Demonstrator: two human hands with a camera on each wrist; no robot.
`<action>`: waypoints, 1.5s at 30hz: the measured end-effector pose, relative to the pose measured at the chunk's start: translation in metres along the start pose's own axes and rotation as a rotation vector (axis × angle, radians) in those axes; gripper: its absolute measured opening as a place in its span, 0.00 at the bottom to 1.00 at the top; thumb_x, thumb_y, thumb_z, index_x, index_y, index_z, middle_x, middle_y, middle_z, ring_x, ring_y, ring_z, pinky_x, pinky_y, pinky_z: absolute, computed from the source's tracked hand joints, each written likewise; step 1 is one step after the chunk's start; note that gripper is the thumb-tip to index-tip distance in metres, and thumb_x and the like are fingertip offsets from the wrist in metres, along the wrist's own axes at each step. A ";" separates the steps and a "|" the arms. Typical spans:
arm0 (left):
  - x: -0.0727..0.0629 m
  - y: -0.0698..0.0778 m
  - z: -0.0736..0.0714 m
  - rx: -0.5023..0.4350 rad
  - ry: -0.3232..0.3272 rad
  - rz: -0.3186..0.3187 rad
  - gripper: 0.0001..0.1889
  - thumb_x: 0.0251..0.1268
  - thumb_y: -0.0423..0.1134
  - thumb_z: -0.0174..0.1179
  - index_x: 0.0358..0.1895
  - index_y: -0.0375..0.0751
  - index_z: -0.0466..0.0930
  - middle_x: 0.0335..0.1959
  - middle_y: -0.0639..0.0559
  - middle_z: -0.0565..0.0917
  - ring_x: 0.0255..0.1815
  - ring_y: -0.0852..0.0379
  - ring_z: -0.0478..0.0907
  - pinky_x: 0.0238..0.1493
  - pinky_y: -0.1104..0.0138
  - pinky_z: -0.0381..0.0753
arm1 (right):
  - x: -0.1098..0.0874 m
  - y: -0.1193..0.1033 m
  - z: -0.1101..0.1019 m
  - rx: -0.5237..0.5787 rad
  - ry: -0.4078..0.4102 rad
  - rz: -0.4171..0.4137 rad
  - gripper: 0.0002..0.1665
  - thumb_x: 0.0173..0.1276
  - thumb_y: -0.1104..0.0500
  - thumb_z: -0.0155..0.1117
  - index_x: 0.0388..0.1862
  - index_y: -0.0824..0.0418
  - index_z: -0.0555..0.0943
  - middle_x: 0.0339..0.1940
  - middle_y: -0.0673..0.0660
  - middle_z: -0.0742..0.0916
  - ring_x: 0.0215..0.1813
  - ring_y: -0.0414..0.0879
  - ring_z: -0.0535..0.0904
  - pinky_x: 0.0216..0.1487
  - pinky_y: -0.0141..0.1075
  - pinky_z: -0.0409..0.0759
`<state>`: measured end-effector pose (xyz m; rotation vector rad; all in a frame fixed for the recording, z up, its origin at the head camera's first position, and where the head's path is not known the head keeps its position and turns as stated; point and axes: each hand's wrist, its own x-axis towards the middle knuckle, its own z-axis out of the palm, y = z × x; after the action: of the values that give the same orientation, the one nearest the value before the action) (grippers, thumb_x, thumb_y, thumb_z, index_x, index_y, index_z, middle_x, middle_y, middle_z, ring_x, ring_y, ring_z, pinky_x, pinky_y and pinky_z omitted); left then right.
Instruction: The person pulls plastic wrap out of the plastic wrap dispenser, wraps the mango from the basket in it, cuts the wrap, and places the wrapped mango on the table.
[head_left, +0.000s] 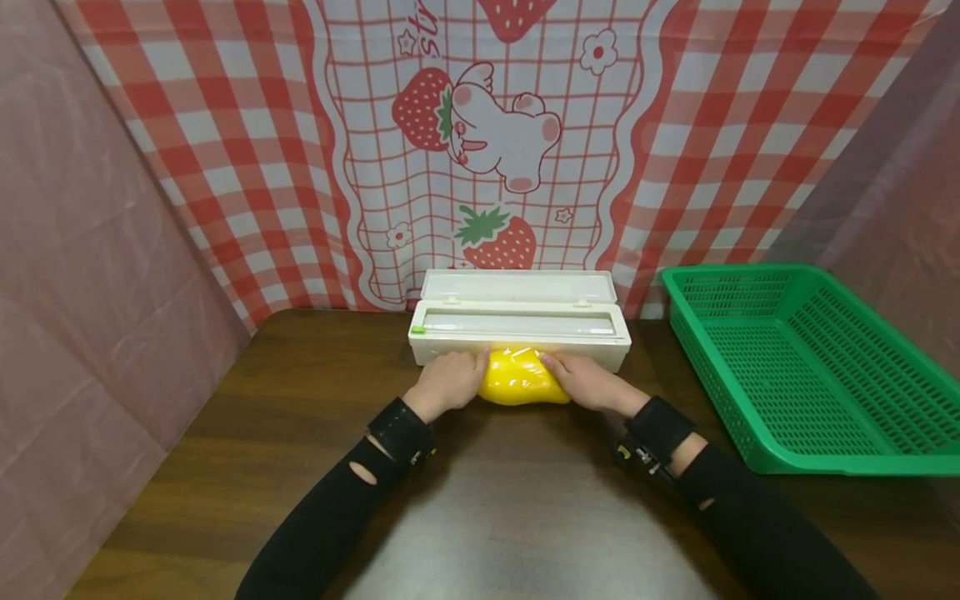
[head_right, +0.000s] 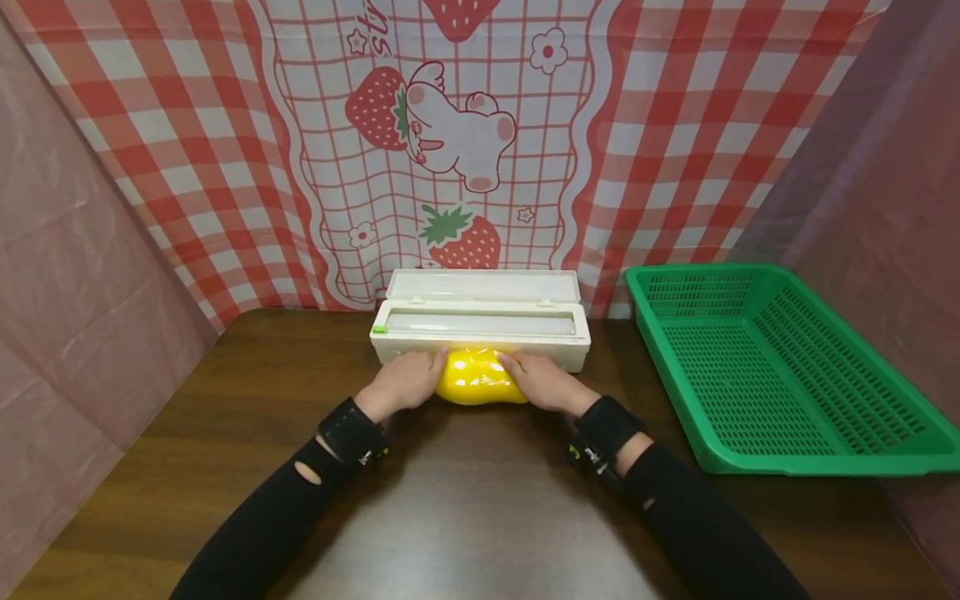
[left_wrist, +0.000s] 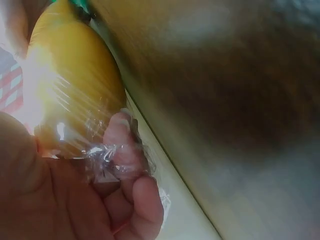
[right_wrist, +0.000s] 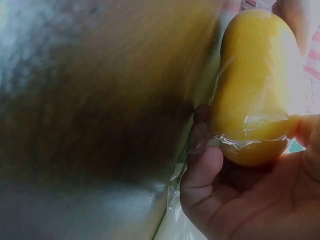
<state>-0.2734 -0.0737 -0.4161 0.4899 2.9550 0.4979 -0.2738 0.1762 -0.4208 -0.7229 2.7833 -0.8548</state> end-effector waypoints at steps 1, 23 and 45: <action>0.000 0.001 0.000 0.009 0.004 -0.002 0.32 0.82 0.57 0.23 0.32 0.46 0.77 0.21 0.48 0.73 0.25 0.50 0.74 0.30 0.60 0.73 | 0.000 0.000 0.000 -0.001 -0.003 -0.001 0.29 0.84 0.45 0.35 0.49 0.64 0.77 0.25 0.53 0.72 0.33 0.47 0.71 0.43 0.44 0.68; 0.006 0.005 0.000 0.084 -0.036 -0.029 0.23 0.79 0.51 0.29 0.42 0.43 0.74 0.24 0.48 0.74 0.28 0.48 0.73 0.30 0.59 0.71 | 0.003 0.000 0.000 0.001 -0.043 0.022 0.31 0.85 0.47 0.32 0.50 0.68 0.77 0.25 0.54 0.72 0.36 0.49 0.73 0.46 0.45 0.70; 0.002 0.008 -0.007 0.188 0.000 0.023 0.12 0.76 0.47 0.44 0.34 0.49 0.73 0.28 0.49 0.76 0.30 0.48 0.75 0.27 0.57 0.74 | 0.001 -0.001 0.000 0.066 -0.056 0.114 0.32 0.84 0.47 0.29 0.51 0.69 0.75 0.28 0.56 0.73 0.36 0.50 0.73 0.48 0.45 0.68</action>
<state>-0.2744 -0.0678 -0.4072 0.5427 3.0142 0.2224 -0.2747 0.1752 -0.4201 -0.5624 2.7039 -0.8856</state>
